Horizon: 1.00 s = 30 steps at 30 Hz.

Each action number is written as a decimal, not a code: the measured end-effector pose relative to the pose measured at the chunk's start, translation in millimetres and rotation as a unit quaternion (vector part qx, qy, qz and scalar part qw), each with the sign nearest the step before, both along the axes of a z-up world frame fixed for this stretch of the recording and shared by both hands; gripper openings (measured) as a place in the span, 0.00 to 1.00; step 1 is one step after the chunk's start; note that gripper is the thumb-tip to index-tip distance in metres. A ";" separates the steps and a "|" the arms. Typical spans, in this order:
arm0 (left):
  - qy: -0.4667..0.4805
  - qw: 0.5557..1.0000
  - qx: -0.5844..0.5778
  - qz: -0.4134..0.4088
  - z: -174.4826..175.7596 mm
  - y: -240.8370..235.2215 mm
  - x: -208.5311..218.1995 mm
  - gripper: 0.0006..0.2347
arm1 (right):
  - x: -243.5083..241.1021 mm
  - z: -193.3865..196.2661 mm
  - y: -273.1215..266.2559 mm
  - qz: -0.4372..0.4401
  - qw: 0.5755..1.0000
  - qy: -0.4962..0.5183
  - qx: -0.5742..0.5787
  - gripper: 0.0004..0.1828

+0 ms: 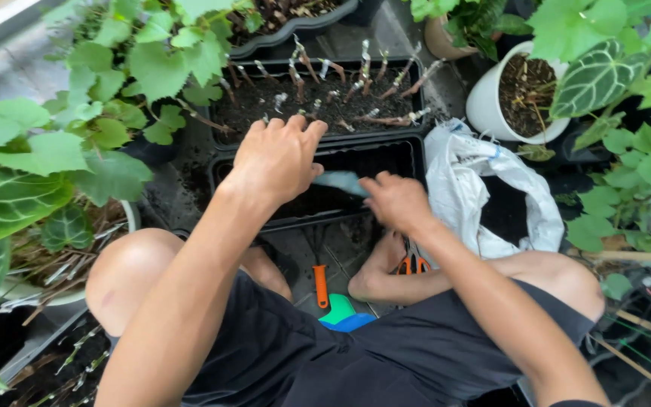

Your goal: Filling a seedling tray with soil from a bag and planting several plant cuttings into it.

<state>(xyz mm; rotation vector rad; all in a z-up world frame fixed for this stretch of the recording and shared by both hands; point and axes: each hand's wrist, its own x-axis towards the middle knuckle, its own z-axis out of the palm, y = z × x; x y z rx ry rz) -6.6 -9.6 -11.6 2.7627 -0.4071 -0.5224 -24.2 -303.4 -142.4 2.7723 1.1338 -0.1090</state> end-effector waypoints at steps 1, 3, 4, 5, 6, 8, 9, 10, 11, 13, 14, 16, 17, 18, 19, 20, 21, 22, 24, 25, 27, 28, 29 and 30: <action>-0.002 1.000 -0.003 -0.007 1.8 -1.3 -0.9 0.28 | 6.5 3.9 -19.7 -0.007 1.000 -0.002 -0.003 0.24; 0.005 1.000 -0.005 -0.011 7.8 -2.8 -2.4 0.28 | 22.2 13.9 -58.2 -0.038 0.999 0.019 -0.027 0.22; 0.002 1.000 -0.007 -0.013 9.6 -4.6 0.2 0.28 | 26.3 26.3 -64.5 -0.040 0.999 0.016 -0.029 0.22; 0.006 1.000 -0.008 -0.015 10.7 -5.6 0.4 0.28 | 27.2 37.5 -69.9 -0.042 0.998 0.012 -0.043 0.21; 0.010 1.000 -0.009 -0.017 12.1 -6.8 0.4 0.27 | 27.9 48.9 -75.2 -0.044 0.997 0.008 -0.057 0.20; 0.009 1.000 -0.007 -0.014 13.2 -7.7 5.3 0.27 | 34.2 15.5 -113.4 -0.010 0.993 -0.041 -0.115 0.18; 0.013 1.000 -0.008 -0.012 13.4 -8.9 6.8 0.27 | 35.0 -1.4 -133.3 0.023 0.981 -0.083 -0.175 0.17; 0.011 1.000 -0.006 -0.014 12.7 -8.6 8.5 0.27 | 33.5 15.2 -121.9 0.021 0.981 -0.085 -0.174 0.17; 0.017 1.000 -0.003 -0.014 11.6 -8.8 9.7 0.27 | 28.9 31.2 -111.1 0.022 0.986 -0.071 -0.148 0.19; 0.022 1.000 0.002 -0.013 11.4 -10.6 11.1 0.27 | 23.0 38.5 -106.6 0.025 0.991 -0.058 -0.121 0.20; 0.022 1.000 0.004 -0.012 12.5 -12.0 11.1 0.27 | 21.3 29.8 -112.6 0.052 0.988 -0.085 -0.122 0.20; 0.020 1.000 0.009 -0.014 13.9 -10.5 10.7 0.27 | 23.7 14.1 -120.1 0.075 0.983 -0.115 -0.120 0.19; 0.026 0.999 0.016 -0.012 14.0 -10.4 9.2 0.27 | 22.3 8.3 -124.8 0.063 0.985 -0.115 -0.110 0.19; 0.033 0.999 0.022 -0.011 14.0 -10.2 8.0 0.27 | 21.1 2.2 -129.4 0.051 0.987 -0.114 -0.101 0.19; 0.033 0.999 0.023 -0.012 15.1 -10.7 8.7 0.27 | 18.1 10.7 -119.7 0.050 0.987 -0.114 -0.100 0.19; 0.029 0.999 0.023 -0.012 16.1 -10.4 9.1 0.27 | 14.9 19.1 -109.2 0.052 0.989 -0.109 -0.080 0.18; 0.028 0.999 0.022 -0.008 16.7 -9.5 6.7 0.27 | 11.6 27.7 -98.4 0.058 0.991 -0.103 -0.061 0.18; 0.031 0.999 0.022 -0.005 16.3 -8.3 2.9 0.27 | 8.9 -2.8 -114.8 0.062 0.991 -0.100 -0.060 0.18; 0.028 0.999 0.020 -0.007 17.8 -6.5 6.1 0.28 | 7.7 -63.5 -147.0 0.042 0.985 -0.134 -0.103 0.09; 0.026 0.999 0.023 -0.008 19.4 -5.7 6.3 0.28 | 9.1 -48.3 -138.5 0.041 0.985 -0.136 -0.100 0.09; 0.042 0.999 0.014 -0.009 20.6 -6.0 3.2 0.28 | 7.8 -17.2 -124.8 -0.022 0.996 -0.037 -0.082 0.15; 0.045 0.999 0.014 -0.007 18.7 -4.2 2.8 0.28 | 10.2 4.8 -113.7 -0.021 0.996 -0.035 -0.082 0.15; 0.035 0.999 0.022 -0.011 15.9 -4.4 3.2 0.27 | 11.1 28.5 -105.2 -0.077 0.995 0.000 -0.061 0.17; 0.025 0.999 0.030 -0.014 13.3 -5.0 3.8 0.27 | 12.5 52.4 -96.9 -0.132 0.990 0.034 -0.040 0.20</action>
